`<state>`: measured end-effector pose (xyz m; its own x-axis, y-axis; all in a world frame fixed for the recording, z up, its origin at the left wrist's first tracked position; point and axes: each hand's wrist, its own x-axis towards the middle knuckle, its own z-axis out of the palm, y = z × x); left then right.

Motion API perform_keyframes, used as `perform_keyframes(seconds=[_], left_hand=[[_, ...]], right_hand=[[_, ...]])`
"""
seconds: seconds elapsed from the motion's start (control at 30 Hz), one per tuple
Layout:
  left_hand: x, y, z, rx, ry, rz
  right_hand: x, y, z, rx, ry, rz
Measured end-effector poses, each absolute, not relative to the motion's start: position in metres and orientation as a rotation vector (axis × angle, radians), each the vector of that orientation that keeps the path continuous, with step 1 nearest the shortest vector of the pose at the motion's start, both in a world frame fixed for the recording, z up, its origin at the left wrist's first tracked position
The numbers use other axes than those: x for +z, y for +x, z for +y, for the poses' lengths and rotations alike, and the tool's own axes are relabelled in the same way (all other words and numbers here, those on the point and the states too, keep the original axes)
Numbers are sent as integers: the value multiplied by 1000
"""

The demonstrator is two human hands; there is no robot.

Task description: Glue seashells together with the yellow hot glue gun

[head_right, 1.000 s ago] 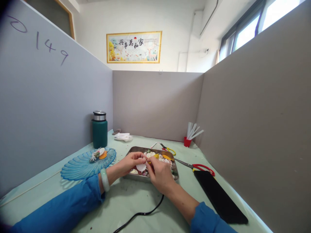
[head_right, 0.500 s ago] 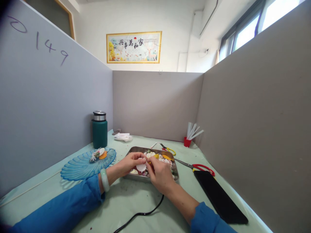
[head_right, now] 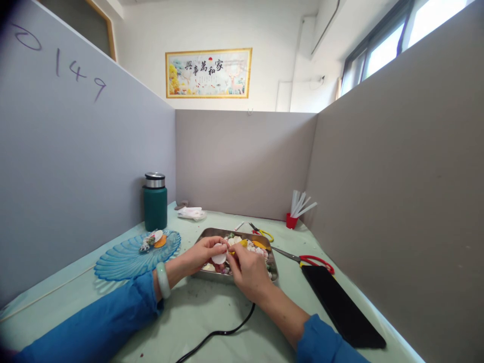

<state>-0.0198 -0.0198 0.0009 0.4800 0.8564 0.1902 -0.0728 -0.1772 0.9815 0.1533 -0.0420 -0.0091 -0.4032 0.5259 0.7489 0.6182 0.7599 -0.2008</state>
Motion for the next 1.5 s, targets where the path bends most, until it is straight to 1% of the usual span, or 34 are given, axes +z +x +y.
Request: perform_keyframes(seconds=[0.4,0.73,1.5], left_hand=[[0,-20,-20,968,1551,713],[2,-19,-21,977,1556,717],[2,-18,-21,982,1562,738]], right_hand=[[-10,153,-41,-164,-837,-2073],[-10,153,-41,-105,-847,-2086],[-9,154,-41,-102,-866,-2108]])
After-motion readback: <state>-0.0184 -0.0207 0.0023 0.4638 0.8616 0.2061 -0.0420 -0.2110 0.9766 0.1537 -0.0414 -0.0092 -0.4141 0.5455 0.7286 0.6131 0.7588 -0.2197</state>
